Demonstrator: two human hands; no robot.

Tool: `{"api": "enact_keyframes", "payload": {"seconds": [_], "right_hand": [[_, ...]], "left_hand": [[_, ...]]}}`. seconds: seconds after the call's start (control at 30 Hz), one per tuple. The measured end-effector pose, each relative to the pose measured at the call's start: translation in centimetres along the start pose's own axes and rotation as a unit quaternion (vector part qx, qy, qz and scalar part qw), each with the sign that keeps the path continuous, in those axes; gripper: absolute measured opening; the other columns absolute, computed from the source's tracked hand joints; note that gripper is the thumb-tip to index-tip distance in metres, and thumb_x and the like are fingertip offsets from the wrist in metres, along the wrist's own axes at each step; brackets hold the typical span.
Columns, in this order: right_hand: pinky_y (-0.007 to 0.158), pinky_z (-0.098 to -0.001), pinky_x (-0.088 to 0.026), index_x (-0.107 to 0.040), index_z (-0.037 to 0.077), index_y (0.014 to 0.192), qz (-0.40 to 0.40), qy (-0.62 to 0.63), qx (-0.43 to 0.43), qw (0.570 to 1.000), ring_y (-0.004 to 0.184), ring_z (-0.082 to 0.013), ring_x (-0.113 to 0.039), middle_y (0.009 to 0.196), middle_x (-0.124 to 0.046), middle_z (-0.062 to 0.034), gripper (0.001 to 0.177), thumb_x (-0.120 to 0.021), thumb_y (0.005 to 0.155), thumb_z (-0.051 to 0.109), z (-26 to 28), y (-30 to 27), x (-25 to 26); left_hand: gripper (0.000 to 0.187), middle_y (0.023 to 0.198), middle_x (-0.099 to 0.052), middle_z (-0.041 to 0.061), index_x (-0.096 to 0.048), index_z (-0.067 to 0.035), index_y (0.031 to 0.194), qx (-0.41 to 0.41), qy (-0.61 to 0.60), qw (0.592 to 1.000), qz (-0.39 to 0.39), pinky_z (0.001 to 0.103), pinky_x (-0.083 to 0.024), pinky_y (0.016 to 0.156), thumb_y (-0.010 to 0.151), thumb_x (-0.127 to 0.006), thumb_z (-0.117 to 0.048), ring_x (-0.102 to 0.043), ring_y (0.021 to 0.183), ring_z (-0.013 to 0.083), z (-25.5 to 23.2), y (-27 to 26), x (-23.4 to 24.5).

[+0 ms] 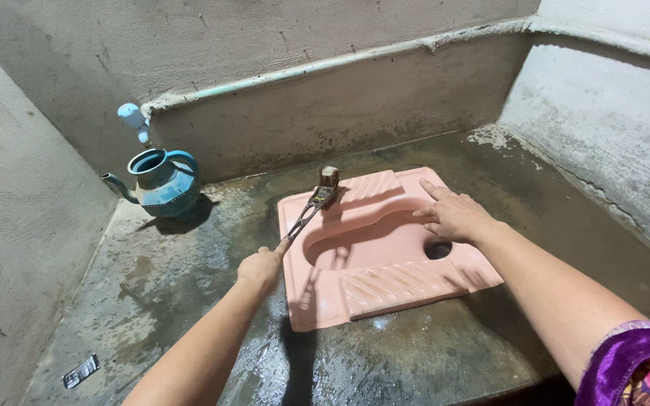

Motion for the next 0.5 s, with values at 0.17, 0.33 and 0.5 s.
{"api": "enact_keyframes", "payload": {"seconds": [0.17,0.33,0.5], "right_hand": [[0.118,-0.0461,-0.036,-0.066,0.035,0.136,0.011,0.002,-0.009,1.0,0.154,-0.0225,-0.028,0.172,-0.011,-0.0018,0.047,-0.069,0.089,0.033,0.0,0.1,-0.3],[0.118,-0.0463,-0.037,-0.065,0.036,0.137,0.016,0.023,-0.017,0.999,0.152,-0.0215,-0.031,0.173,-0.01,-0.0014,0.047,-0.067,0.09,0.032,-0.5,0.2,-1.0],[0.118,-0.0458,-0.038,-0.065,0.036,0.137,0.026,0.023,-0.019,0.999,0.154,-0.0204,-0.029,0.173,-0.008,-0.0018,0.049,-0.068,0.088,0.03,-1.2,0.2,-2.2]], "left_hand": [[0.061,0.135,-0.059,0.019,-0.025,-0.035,0.163,0.003,-0.01,1.0,-0.014,0.045,-0.059,0.092,0.108,-0.042,-0.015,-0.067,0.118,0.035,-2.1,2.5,0.8],[0.067,0.132,-0.062,0.015,-0.024,-0.031,0.165,-0.004,0.039,0.999,-0.015,0.041,-0.061,0.088,0.105,-0.047,-0.012,-0.07,0.115,0.031,-4.2,5.5,1.0],[0.065,0.133,-0.062,0.012,-0.024,-0.034,0.164,0.002,0.026,1.0,-0.006,0.041,-0.06,0.089,0.106,-0.048,-0.016,-0.069,0.116,0.0297,-5.0,8.6,0.4]]}}
Point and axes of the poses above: each hand's wrist, its own y-axis towards the middle knuckle, its own x-axis out of the back of the hand, z = x × y, the point moved 10 cm from there along y, towards the middle knuckle
